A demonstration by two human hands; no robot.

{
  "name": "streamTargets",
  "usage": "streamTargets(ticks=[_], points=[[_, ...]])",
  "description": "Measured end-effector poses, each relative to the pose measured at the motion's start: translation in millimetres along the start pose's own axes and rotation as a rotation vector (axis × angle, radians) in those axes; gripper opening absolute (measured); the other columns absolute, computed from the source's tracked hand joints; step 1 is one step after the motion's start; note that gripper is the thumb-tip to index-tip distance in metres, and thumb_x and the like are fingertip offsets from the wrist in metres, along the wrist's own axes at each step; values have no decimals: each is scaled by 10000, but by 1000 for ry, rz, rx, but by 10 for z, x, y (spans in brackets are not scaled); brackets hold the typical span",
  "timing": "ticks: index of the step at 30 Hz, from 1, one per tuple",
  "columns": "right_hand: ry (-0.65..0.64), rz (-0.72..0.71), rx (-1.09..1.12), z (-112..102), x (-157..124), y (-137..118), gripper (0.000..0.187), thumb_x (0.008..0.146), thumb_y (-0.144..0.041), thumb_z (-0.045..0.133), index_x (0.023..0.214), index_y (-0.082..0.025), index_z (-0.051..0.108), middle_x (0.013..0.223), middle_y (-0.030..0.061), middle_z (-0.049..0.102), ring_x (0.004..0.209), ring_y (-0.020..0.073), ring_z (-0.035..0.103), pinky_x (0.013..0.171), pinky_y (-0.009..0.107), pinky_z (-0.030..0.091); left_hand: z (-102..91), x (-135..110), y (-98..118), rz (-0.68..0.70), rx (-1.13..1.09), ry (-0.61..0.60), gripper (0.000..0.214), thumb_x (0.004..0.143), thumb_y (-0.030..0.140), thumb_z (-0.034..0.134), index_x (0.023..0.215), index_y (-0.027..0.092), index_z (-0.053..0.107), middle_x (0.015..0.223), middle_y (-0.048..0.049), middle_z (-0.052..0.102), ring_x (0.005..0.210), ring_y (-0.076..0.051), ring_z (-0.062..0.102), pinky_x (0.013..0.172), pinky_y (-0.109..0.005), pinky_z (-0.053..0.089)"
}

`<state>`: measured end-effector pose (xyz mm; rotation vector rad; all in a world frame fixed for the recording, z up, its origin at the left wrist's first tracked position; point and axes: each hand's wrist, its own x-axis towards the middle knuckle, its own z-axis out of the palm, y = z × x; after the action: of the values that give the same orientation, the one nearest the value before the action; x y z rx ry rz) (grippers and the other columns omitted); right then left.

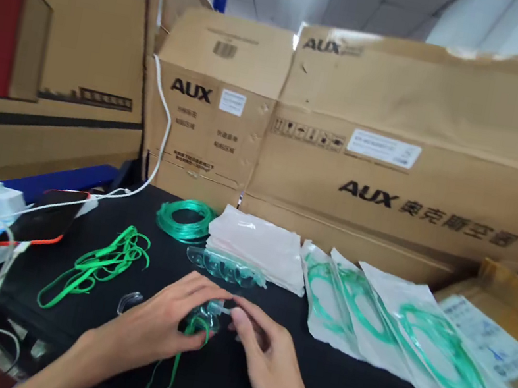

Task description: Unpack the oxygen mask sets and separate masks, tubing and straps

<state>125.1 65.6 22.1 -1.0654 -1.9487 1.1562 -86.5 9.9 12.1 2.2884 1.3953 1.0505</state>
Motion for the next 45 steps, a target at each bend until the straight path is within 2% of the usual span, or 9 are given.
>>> streamTargets(ticks=[4,9,14,20,24,27,35,41,45], points=[[-117,-20,283,107,54,-43,417,897,-572,694,1157,-252,760,1071,48,775,979,248,703,867,351,571,33,148,119,159,6,-59,678,876,15,635,1455,329,475,1340,12,634,1288,-198,501,1157,-373,400],[33,118,422,96,49,56,396,815,-505,820,1097,-240,736,1079,37,763,1028,221,679,875,293,530,146,123,90,19,-1,58,787,887,85,697,1541,324,331,1537,-45,458,1435,-236,394,1210,-431,350],[138,173,553,80,40,99,367,865,-505,779,1117,-259,676,1088,26,748,1028,210,679,875,285,529,210,72,73,-127,-108,252,426,904,261,763,1256,237,525,1261,-56,590,1198,-229,566,1051,-376,479],[98,151,622,149,28,19,365,868,-495,776,1137,-287,644,1160,46,734,1081,257,681,906,363,549,223,79,124,-155,-163,123,92,970,266,702,1020,233,632,1127,0,629,1059,-181,622,968,-303,461],[88,146,576,165,12,49,436,847,-496,802,1218,-321,654,1287,37,686,1251,278,592,957,358,532,204,71,80,-169,-241,29,96,1034,314,606,989,240,648,1100,18,654,1004,-160,637,896,-267,449],[77,138,461,157,20,109,504,814,-507,833,1248,-307,674,1241,33,709,1249,272,594,1013,341,490,200,71,41,-158,-259,-16,130,1050,288,572,967,233,655,1057,22,654,951,-151,625,822,-254,438],[44,83,384,85,27,66,429,865,-477,798,1239,-322,656,1304,12,685,1324,225,561,1124,311,405,166,100,37,-166,-325,53,154,1005,217,641,889,237,739,994,37,658,926,-129,631,838,-223,416],[8,32,269,21,25,77,396,877,-475,785,1195,-332,600,1231,8,675,1254,199,593,991,262,495,153,81,32,-169,-299,47,181,1016,189,613,897,225,744,917,45,646,781,-105,582,719,-214,388],[-69,0,225,5,7,67,385,902,-494,745,1195,-329,557,1196,17,659,1189,212,612,952,302,524,160,90,34,-151,-318,2,103,1000,216,655,917,213,717,935,40,630,806,-108,582,711,-207,387]])
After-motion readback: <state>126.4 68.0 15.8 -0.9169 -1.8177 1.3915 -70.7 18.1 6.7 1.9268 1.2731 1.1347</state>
